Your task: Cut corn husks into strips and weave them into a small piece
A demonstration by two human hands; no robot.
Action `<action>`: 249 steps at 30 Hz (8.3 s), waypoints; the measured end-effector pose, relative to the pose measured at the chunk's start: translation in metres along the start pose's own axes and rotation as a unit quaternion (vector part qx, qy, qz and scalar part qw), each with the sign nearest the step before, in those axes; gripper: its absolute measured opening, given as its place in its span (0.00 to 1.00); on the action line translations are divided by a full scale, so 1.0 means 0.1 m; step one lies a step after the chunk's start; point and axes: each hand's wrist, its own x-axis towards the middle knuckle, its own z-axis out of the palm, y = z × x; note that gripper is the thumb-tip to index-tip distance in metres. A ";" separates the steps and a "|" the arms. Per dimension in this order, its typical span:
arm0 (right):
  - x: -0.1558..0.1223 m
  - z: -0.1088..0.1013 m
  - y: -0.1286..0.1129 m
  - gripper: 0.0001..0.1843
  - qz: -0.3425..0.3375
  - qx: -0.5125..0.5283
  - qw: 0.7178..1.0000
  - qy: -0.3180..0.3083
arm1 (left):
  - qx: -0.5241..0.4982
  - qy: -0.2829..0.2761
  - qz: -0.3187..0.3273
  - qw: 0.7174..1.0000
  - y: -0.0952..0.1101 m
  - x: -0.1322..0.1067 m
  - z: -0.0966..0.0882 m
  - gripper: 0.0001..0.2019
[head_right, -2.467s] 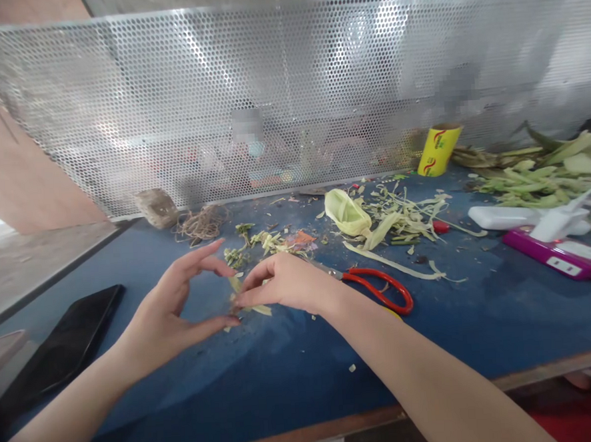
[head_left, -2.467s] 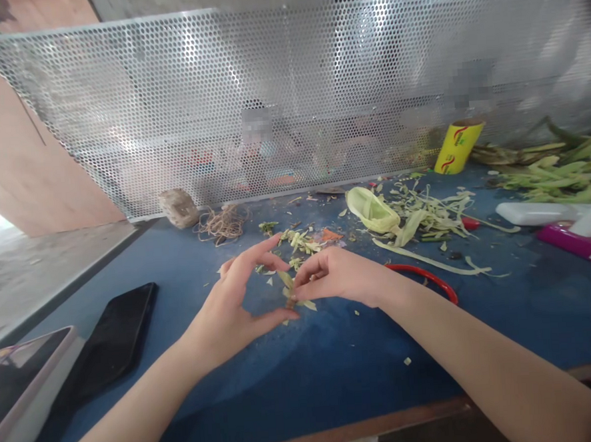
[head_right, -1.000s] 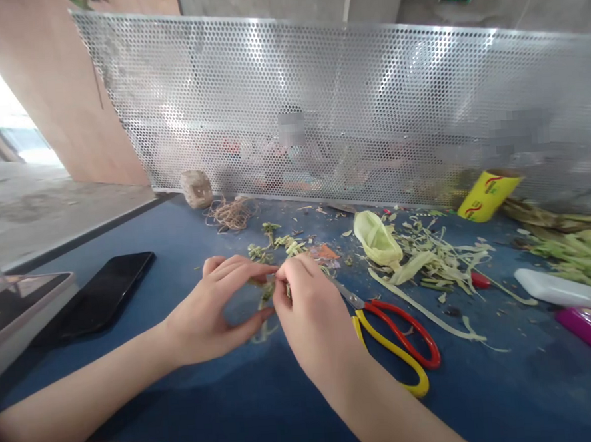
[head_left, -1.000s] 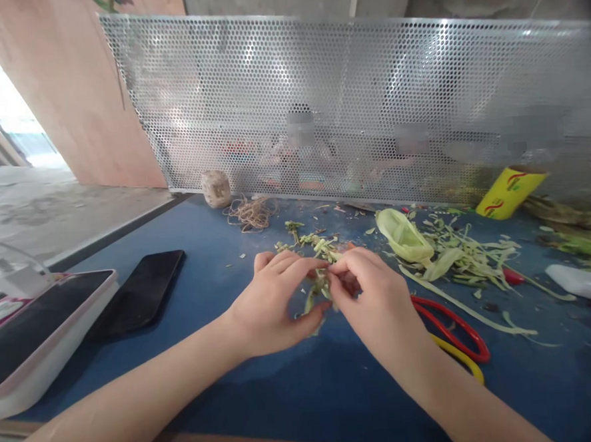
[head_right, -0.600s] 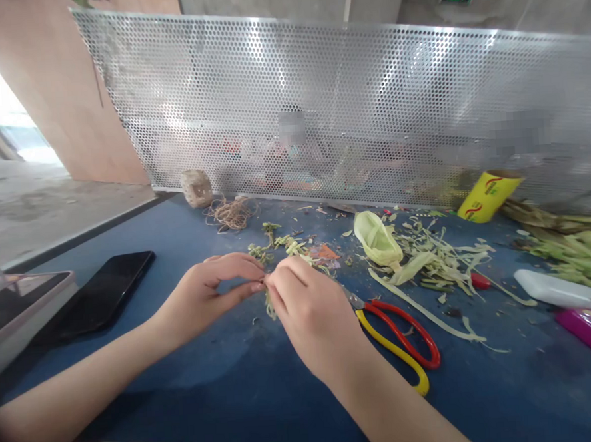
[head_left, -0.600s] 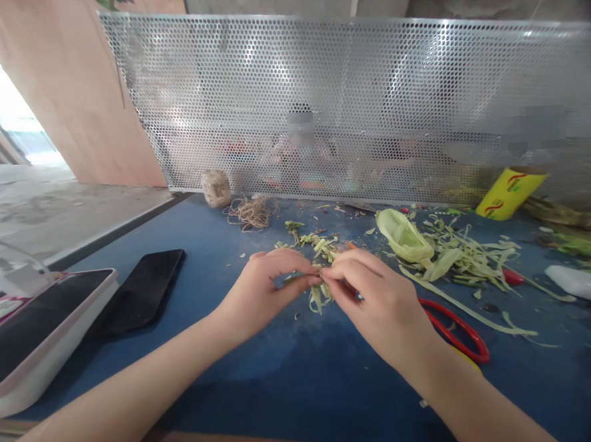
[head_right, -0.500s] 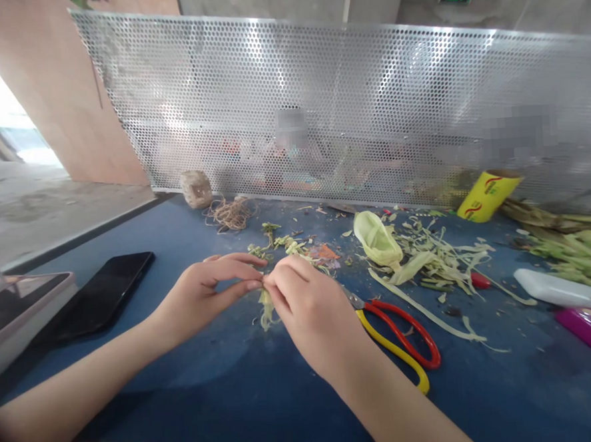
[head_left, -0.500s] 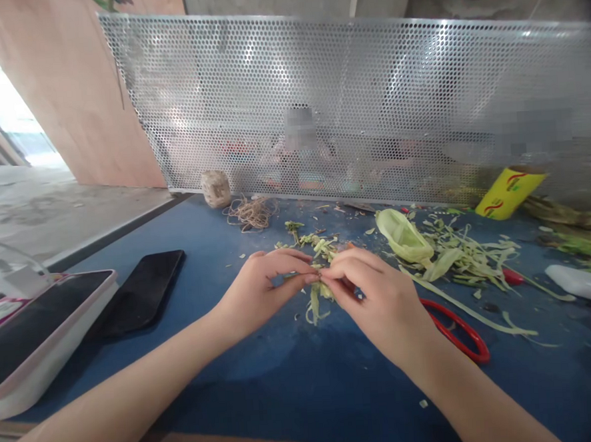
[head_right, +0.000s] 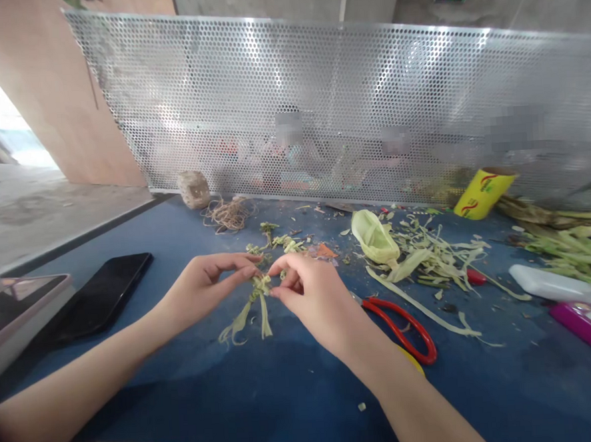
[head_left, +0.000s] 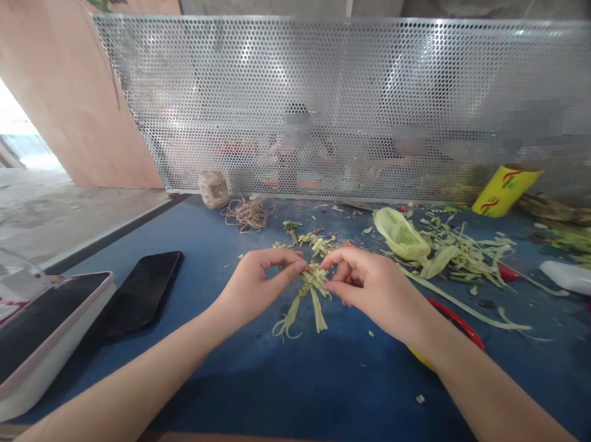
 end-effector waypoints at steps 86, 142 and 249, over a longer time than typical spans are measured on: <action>0.05 0.17 0.11 0.04 -0.034 0.040 0.999 0.010 | 0.149 0.023 0.159 0.976 0.04 -0.07 0.10 0.07; -0.04 0.03 0.00 0.10 -0.303 -0.357 0.881 0.072 | 0.220 -0.015 0.276 0.935 0.08 -0.12 -0.05 0.08; 0.18 0.07 0.25 0.09 0.001 0.243 0.960 -0.141 | 0.241 -0.042 0.212 0.946 -0.03 -0.06 -0.02 0.05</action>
